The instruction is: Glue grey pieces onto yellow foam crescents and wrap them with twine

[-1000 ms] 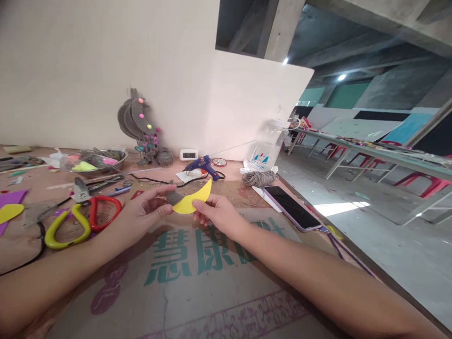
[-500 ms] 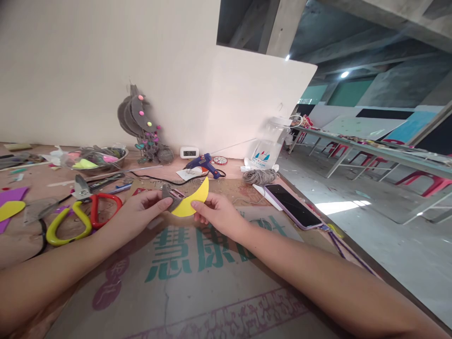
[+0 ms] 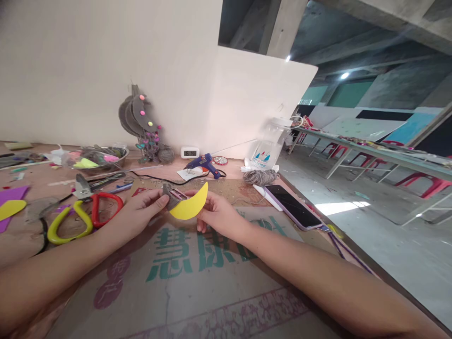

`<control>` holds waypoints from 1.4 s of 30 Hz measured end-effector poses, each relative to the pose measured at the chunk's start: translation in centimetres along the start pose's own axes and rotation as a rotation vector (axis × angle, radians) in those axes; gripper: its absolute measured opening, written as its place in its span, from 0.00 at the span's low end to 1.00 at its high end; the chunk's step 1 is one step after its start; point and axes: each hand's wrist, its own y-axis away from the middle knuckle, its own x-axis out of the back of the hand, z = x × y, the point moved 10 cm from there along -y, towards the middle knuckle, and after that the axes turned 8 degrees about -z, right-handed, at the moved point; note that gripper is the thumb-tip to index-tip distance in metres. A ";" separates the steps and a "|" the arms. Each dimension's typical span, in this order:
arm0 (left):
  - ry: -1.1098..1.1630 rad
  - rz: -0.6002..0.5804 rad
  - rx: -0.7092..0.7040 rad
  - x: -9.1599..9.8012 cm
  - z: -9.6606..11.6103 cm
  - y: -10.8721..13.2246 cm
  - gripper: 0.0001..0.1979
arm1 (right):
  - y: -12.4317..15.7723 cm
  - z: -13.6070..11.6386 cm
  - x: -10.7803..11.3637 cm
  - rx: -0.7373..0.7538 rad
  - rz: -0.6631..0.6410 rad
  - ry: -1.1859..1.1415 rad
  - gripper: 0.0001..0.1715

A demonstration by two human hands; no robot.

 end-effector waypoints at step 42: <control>-0.130 -0.023 0.023 0.1 0.4 0.0 0.18 | 0.5 -0.4 2.1 0.035 0.190 0.121 0.19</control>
